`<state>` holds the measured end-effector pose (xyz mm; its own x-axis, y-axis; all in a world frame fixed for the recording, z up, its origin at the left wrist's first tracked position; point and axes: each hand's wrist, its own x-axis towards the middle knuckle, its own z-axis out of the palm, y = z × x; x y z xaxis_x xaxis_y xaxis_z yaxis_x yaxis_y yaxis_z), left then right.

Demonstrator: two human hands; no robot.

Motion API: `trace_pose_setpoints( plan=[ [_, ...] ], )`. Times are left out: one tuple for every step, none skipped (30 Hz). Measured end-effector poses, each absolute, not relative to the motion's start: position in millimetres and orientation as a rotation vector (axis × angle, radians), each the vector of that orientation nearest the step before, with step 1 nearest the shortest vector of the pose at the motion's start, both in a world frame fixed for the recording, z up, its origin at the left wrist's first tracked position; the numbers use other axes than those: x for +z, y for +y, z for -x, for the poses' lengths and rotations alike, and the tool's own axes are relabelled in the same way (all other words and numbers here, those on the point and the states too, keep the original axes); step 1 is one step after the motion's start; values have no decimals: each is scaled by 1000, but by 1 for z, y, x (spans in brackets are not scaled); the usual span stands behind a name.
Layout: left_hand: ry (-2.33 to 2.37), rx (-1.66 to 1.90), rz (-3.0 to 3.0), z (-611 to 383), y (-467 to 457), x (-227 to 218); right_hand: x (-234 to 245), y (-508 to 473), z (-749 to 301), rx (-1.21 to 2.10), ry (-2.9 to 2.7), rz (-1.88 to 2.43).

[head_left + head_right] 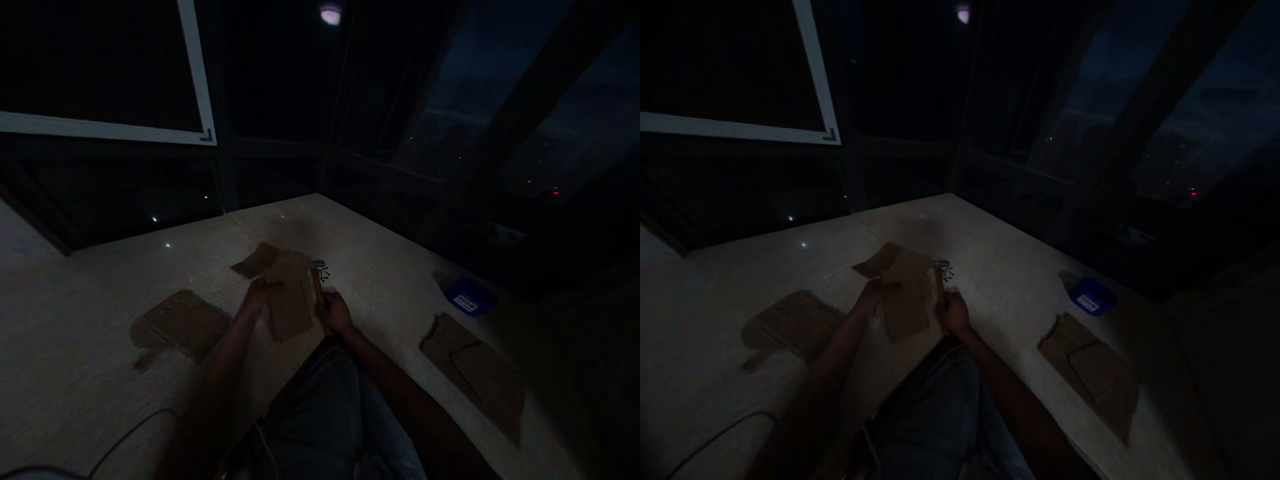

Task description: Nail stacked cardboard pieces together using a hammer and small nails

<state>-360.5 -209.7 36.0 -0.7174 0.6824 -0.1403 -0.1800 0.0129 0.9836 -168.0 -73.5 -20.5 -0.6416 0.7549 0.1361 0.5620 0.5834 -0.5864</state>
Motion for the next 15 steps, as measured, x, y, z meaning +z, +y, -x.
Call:
trace_pose_setpoints(
  plan=[
    [1609, 1799, -506, 360, -211, 41, -21, -75, 168, 717, -2434, 1068],
    [1562, 1822, -498, 359, -212, 45, -21, -77, 168, 723, -2423, 1068],
    [1523, 1849, -495, 356, -212, 49, -22, -78, 168, 734, -2412, 1064],
    [1491, 1876, -492, 352, -212, 52, -22, -79, 168, 750, -2402, 1054],
    [1463, 1898, -492, 347, -212, 55, -22, -79, 167, 770, -2394, 1038],
    [1443, 1919, -494, 341, -212, 57, -22, -78, 166, 795, -2386, 1016],
    [1432, 1941, -493, 334, -214, 58, -22, -77, 165, 822, -2376, 991],
    [1424, 1963, -490, 328, -216, 57, -22, -76, 164, 851, -2360, 965],
    [1421, 1984, -480, 321, -220, 56, -21, -74, 163, 880, -2339, 943],
    [1419, 2007, -461, 315, -225, 54, -20, -73, 162, 908, -2311, 926],
    [1418, 2030, -437, 309, -231, 52, -19, -72, 160, 936, -2277, 913],
    [1422, 2051, -409, 304, -239, 48, -18, -71, 159, 960, -2238, 906],
    [1429, 2066, -384, 299, -247, 45, -16, -72, 158, 982, -2193, 901],
    [1441, 2077, -362, 295, -256, 42, -14, -74, 156, 1002, -2147, 896],
    [1458, 2081, -344, 291, -264, 39, -12, -78, 155, 1021, -2102, 886]
  ],
)
